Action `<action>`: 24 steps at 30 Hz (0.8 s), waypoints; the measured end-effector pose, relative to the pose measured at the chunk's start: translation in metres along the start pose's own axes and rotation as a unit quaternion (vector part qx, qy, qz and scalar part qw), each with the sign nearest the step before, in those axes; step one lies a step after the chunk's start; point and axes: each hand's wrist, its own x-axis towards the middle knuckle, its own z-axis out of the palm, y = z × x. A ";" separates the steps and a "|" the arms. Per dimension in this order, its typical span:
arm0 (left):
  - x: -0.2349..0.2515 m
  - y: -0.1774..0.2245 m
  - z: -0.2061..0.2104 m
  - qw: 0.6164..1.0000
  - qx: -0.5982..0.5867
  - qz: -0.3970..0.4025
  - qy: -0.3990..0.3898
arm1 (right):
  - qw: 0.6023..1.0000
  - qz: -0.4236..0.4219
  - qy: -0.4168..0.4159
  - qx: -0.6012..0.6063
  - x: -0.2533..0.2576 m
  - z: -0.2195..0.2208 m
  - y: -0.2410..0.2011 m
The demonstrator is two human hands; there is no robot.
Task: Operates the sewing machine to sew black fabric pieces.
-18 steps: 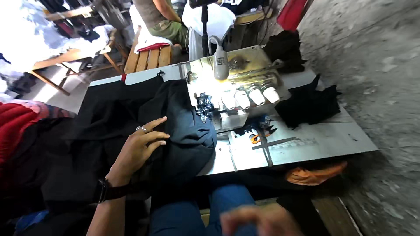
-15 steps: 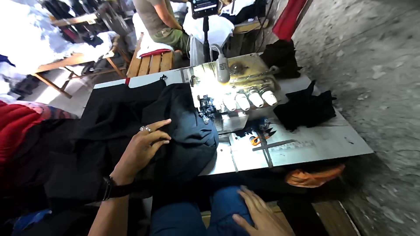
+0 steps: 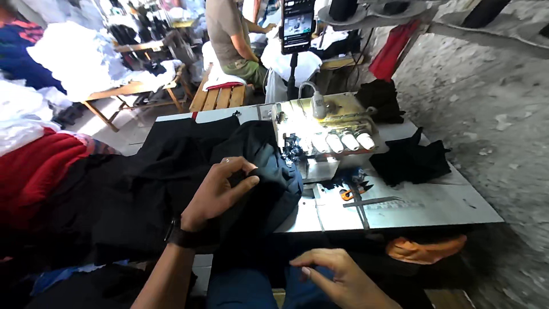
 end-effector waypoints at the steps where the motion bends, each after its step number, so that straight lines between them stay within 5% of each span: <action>1: 0.010 0.009 0.004 1.000 -0.010 -0.008 0.019 | 0.997 -0.066 0.033 -0.012 0.019 -0.005 -0.013; 4: 0.033 0.058 0.009 0.998 -0.008 -0.041 0.046 | 0.950 -0.162 0.206 -0.170 0.072 -0.023 -0.035; 7: 0.043 0.097 0.008 0.997 0.031 -0.029 0.058 | 0.913 -0.174 0.285 -0.232 0.111 -0.033 -0.037; 14: 0.041 0.111 0.008 0.997 0.009 -0.051 0.057 | 0.928 -0.177 0.282 -0.165 0.154 -0.015 -0.057; 24: 0.042 0.119 0.010 0.994 0.038 -0.083 0.063 | 0.906 -0.326 0.267 -0.037 0.136 -0.019 -0.084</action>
